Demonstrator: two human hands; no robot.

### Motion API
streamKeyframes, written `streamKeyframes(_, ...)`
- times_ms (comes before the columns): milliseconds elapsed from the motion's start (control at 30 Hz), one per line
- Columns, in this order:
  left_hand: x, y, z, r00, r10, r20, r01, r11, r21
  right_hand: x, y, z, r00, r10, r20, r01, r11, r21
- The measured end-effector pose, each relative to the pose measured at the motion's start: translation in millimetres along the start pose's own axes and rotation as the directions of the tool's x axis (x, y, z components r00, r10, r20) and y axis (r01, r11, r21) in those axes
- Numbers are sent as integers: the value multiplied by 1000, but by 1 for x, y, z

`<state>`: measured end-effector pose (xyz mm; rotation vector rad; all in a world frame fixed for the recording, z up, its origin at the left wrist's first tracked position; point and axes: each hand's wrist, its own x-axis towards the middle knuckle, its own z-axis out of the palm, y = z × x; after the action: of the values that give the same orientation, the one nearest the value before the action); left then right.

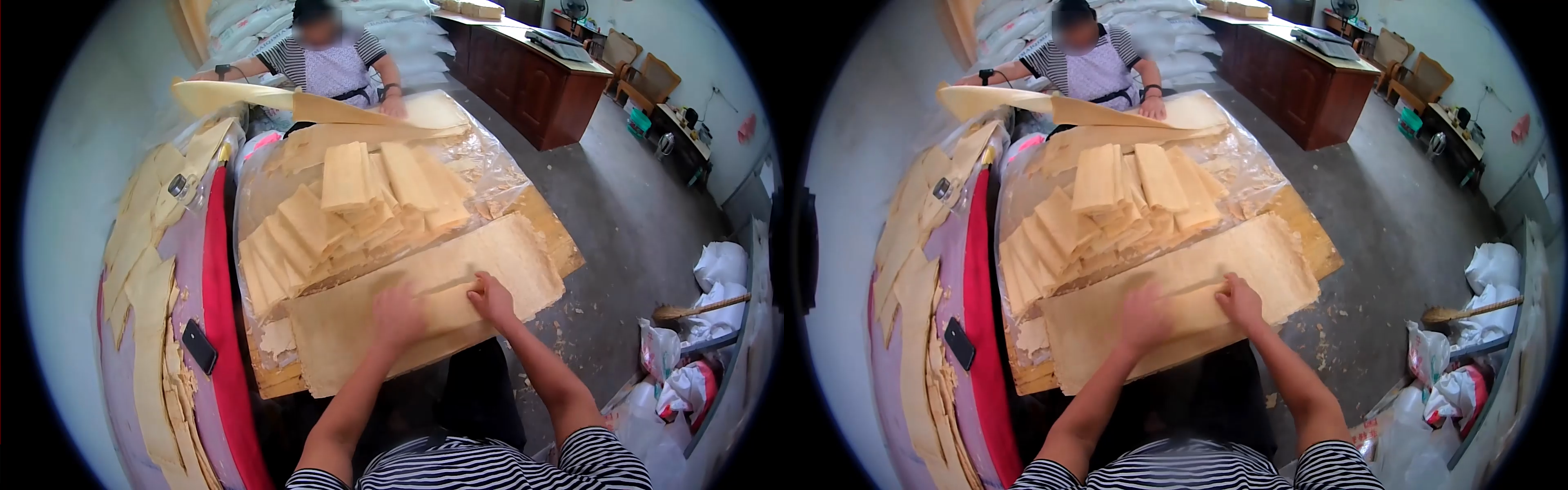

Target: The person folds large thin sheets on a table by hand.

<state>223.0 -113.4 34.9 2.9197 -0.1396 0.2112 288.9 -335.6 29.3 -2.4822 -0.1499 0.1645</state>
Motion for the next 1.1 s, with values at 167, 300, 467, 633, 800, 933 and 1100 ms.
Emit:
streamKeyframes(167,-12,15,41,954,234,-185,-233,972,27,-9,15,27,799,-577,-168,383,704,-599)
streamKeyframes(300,-14,11,38,952,232,-200,-234,972,18,-23,4,39,827,-562,0,502,740,-448)
streamKeyframes(467,3,-1,26,979,-13,205,-7,996,94,-20,6,43,842,-539,-11,480,759,-441)
streamKeyframes(633,30,-8,-27,923,-102,370,130,990,-52,-24,6,40,812,-583,-31,511,735,-446)
streamKeyframes(800,31,-18,-15,835,-47,548,98,993,-65,-31,-1,36,798,-599,-69,518,740,-429)
streamKeyframes(933,0,-32,20,899,111,424,50,935,-352,-32,6,37,808,-546,-223,485,830,-276)
streamKeyframes(1100,-51,-62,-24,955,19,295,144,842,-520,-25,15,48,837,-439,-326,376,895,-240)
